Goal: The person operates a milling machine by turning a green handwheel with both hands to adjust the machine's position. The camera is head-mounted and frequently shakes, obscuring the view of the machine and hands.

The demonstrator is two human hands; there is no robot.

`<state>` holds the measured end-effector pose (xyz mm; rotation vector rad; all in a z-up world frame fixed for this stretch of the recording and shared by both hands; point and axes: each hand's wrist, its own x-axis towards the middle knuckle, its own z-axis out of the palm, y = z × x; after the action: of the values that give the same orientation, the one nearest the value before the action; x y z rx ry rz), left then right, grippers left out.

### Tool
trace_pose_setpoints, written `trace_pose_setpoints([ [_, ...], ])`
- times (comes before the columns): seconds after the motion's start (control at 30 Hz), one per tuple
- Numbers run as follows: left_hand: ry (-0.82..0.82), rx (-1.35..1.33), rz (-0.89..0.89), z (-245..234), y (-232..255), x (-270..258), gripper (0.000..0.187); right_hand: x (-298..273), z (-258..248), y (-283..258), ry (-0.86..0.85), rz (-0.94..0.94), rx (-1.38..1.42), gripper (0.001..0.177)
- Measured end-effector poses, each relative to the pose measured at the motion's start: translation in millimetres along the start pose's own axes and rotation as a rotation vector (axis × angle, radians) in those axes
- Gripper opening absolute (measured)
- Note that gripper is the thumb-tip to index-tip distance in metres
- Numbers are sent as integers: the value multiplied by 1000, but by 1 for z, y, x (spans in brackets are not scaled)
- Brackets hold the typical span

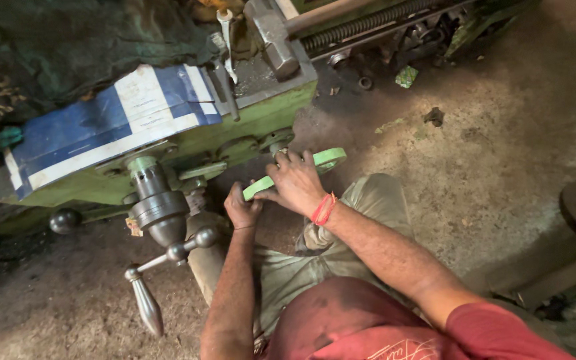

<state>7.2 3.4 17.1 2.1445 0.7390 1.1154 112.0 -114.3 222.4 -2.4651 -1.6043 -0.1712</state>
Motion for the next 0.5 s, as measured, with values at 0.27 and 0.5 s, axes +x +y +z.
trace_pose_setpoints([
  [0.27,5,3,-46,2,-4,-4,40,0,0,-2,20,-12,6,59],
  [0.5,-2,-17,-23,3,-6,-6,36,-1,2,-5,4,11,-10,58],
])
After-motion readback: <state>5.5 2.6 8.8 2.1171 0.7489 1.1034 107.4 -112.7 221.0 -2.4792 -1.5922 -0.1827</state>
